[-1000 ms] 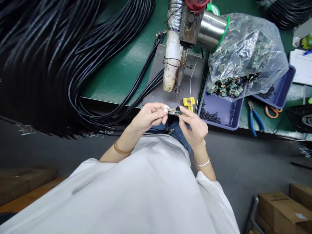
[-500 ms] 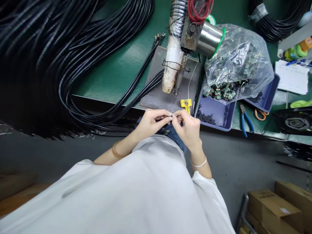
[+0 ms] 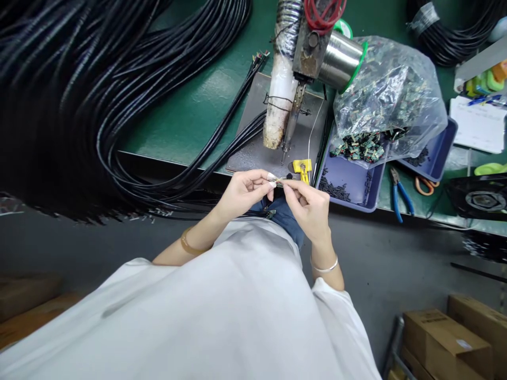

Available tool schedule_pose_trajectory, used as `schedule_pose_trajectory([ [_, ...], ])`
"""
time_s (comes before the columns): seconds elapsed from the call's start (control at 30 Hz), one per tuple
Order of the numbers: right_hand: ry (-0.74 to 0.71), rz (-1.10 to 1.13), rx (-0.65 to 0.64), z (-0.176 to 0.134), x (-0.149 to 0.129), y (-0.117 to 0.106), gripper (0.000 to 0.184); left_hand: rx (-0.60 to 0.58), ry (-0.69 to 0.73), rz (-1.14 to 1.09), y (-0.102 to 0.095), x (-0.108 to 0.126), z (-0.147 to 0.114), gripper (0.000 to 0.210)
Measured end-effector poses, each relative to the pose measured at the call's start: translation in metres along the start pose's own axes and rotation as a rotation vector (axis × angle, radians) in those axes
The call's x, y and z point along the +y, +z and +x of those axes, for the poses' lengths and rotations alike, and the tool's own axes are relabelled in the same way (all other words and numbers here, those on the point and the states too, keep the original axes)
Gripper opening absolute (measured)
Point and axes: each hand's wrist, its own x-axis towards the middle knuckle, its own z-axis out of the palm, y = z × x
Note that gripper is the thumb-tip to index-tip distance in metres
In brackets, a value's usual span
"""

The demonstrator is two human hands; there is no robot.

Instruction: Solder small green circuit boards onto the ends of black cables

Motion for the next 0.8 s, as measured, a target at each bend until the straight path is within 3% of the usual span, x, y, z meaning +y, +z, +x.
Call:
schedule_pose_trajectory([
  [0.07,-0.002,0.001,0.015,-0.002,0.001,0.002,0.018,0.022,-0.011,-0.032,-0.001,0.001,0.001,0.029],
  [0.23,-0.048,-0.081,0.211,-0.007,0.004,0.006,0.018,0.065,-0.046,-0.020,0.002,0.004,0.001,0.029],
  [0.43,-0.284,-0.247,0.165,-0.008,0.009,0.009,0.023,0.116,0.012,0.047,0.005,-0.001,-0.001,0.021],
  [0.8,-0.323,-0.260,0.162,-0.010,0.020,0.013,0.014,0.124,0.110,0.242,0.003,-0.009,-0.004,0.016],
])
